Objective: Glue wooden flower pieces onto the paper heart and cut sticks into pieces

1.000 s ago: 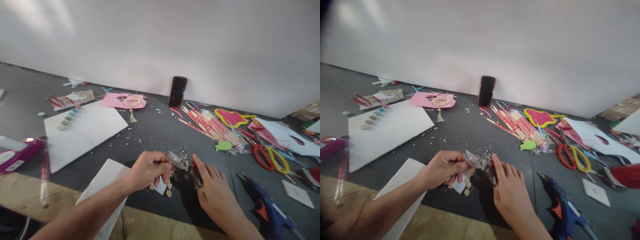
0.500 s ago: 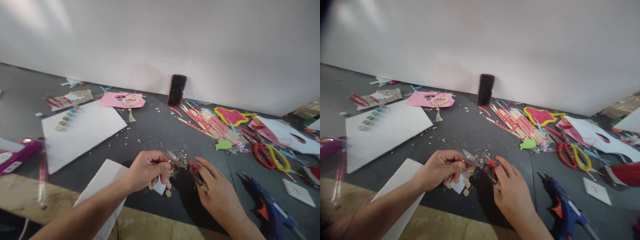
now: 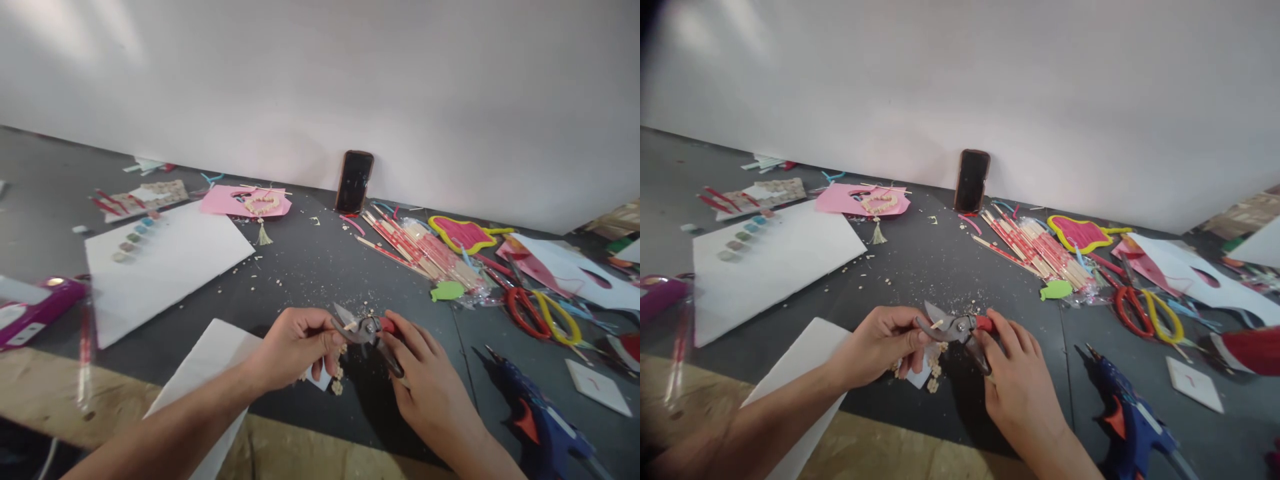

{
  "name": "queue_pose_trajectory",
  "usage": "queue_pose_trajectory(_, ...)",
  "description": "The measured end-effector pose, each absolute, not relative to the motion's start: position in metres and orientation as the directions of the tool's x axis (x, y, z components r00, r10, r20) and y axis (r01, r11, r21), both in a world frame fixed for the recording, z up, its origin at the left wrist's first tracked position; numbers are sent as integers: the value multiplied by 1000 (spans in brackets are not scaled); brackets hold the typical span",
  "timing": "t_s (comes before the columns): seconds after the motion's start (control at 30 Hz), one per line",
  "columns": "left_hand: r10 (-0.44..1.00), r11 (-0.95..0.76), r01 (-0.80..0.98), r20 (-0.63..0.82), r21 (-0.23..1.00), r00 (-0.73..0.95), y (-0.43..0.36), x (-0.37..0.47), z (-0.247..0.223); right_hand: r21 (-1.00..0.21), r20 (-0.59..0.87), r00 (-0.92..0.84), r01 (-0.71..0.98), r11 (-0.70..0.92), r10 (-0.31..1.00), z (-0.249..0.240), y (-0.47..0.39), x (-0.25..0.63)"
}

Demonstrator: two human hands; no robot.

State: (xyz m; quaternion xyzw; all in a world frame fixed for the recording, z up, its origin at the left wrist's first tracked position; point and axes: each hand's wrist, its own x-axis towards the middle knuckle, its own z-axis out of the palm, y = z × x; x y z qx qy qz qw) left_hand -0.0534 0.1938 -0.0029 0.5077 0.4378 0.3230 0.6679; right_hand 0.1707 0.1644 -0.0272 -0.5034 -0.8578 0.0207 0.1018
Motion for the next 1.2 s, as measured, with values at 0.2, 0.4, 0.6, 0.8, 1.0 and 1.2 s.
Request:
queue_pose_trajectory(0.2, 870, 278, 3, -253, 961, 422, 196, -55, -6, -141, 171, -466, 860, 490, 868, -27, 164, 172)
queue_pose_trajectory(0.4, 874, 294, -16, -262, 956, 410, 196, -53, -7, -136, 167, -463, 864, 485, 870, -27, 166, 169)
queue_pose_trajectory(0.6, 867, 314, -8, -284, 949, 410, 194, -52, -6, -130, 137, -444, 878, 461, 885, -22, 163, 168)
queue_pose_trajectory(0.8, 873, 284, 44, -277, 958, 401, 193, -54, -6, -168, 131, -434, 876, 451, 891, -22, 161, 165)
queue_pose_trajectory(1.0, 877, 270, 60, -272, 961, 396, 193, -55, -2, -262, 221, -347, 879, 399, 911, -27, 162, 161)
queue_pose_trajectory(1.2, 855, 308, 60, -304, 950, 420, 193, -52, -3, -204, 139, -367, 898, 389, 920, -29, 162, 163)
